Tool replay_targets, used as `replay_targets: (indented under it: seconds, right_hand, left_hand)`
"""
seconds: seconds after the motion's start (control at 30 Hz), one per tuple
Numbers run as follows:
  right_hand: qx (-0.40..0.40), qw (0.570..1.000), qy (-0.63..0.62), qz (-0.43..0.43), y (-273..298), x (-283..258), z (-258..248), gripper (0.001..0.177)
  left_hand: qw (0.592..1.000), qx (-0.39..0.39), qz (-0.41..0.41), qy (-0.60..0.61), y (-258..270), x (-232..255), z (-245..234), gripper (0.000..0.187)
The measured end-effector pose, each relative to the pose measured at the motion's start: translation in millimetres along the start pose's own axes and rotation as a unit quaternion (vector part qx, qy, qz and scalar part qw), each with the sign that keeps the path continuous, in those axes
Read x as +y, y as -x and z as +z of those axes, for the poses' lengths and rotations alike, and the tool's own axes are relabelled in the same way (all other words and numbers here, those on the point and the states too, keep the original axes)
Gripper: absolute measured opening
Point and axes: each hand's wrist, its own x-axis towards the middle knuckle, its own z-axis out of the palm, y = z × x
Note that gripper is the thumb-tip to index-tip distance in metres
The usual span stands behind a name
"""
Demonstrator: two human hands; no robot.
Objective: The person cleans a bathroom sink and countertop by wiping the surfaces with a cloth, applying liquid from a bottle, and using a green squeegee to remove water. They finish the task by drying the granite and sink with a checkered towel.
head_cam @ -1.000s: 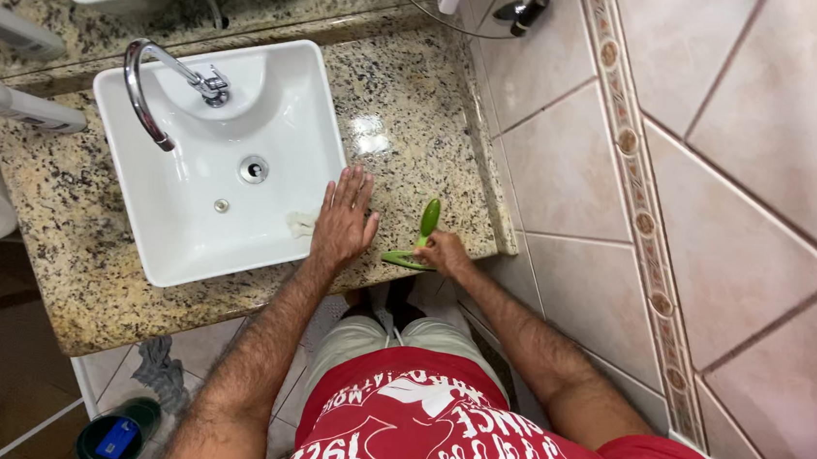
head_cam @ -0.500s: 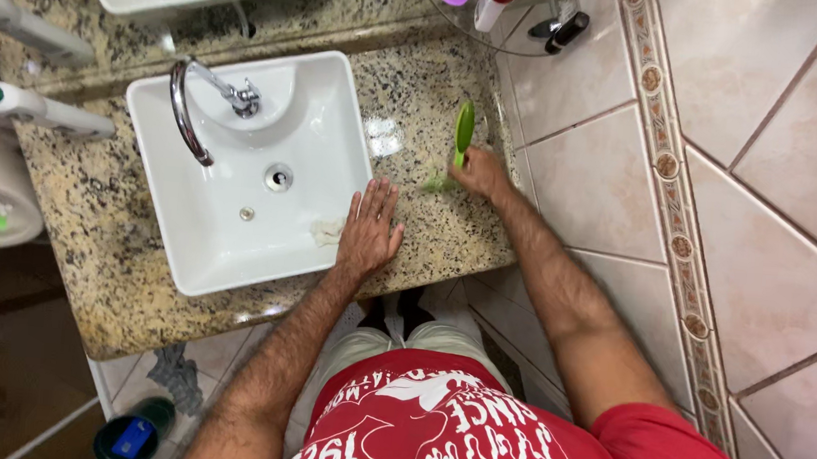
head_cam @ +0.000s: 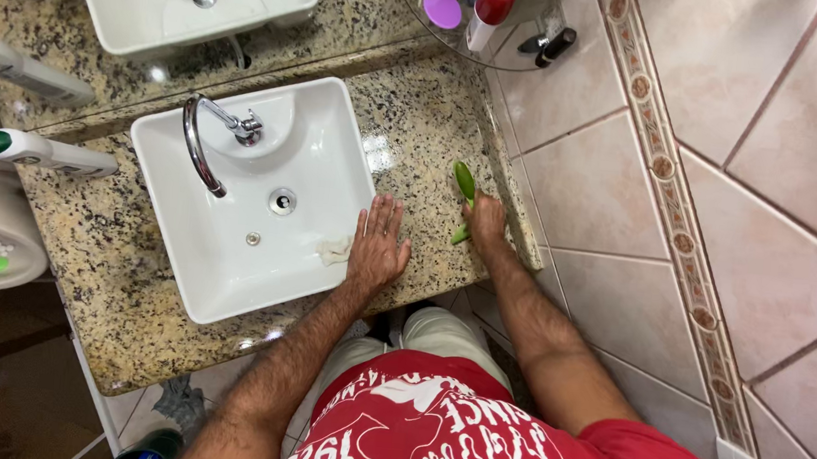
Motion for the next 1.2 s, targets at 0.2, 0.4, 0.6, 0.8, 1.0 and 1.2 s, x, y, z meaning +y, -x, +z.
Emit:
replay_targets:
  seconds: [0.2, 0.4, 0.6, 0.8, 1.0, 1.2]
  right_hand:
    - [-0.039, 0.993, -0.001, -0.113, -65.6, -58.1, -32.9, 0.011]
    - [-0.06, 0.953, 0.028, -0.297, -71.1, -101.9, -104.4, 0.021]
    - [-0.143, 0.901, 0.031, -0.409, -64.9, -142.8, -127.3, 0.03]
    - [-0.041, 0.915, 0.0, -0.401, -60.0, -141.4, -111.6, 0.042]
    - [-0.219, 0.883, -0.412, 0.055, -70.9, -109.9, -89.7, 0.043]
    - [-0.354, 0.762, -0.526, 0.132, -107.5, -125.8, -59.8, 0.044]
  left_hand:
    - [0.999, -0.019, -0.023, -0.012, -0.6, -0.9, 1.1, 0.07]
    - [1.0, -0.002, -0.019, 0.015, -0.7, 0.0, -7.0, 0.072]
    - [0.991, 0.094, -0.039, 0.09, -32.7, 8.1, -25.7, 0.085]
    - [0.992, 0.111, 0.04, 0.034, -94.2, -3.8, -11.7, 0.061]
    - [0.978, 0.149, 0.108, -0.101, -133.5, -27.8, -1.8, 0.058]
    - [0.994, 0.095, 0.04, -0.025, -145.3, -39.0, 1.8, 0.058]
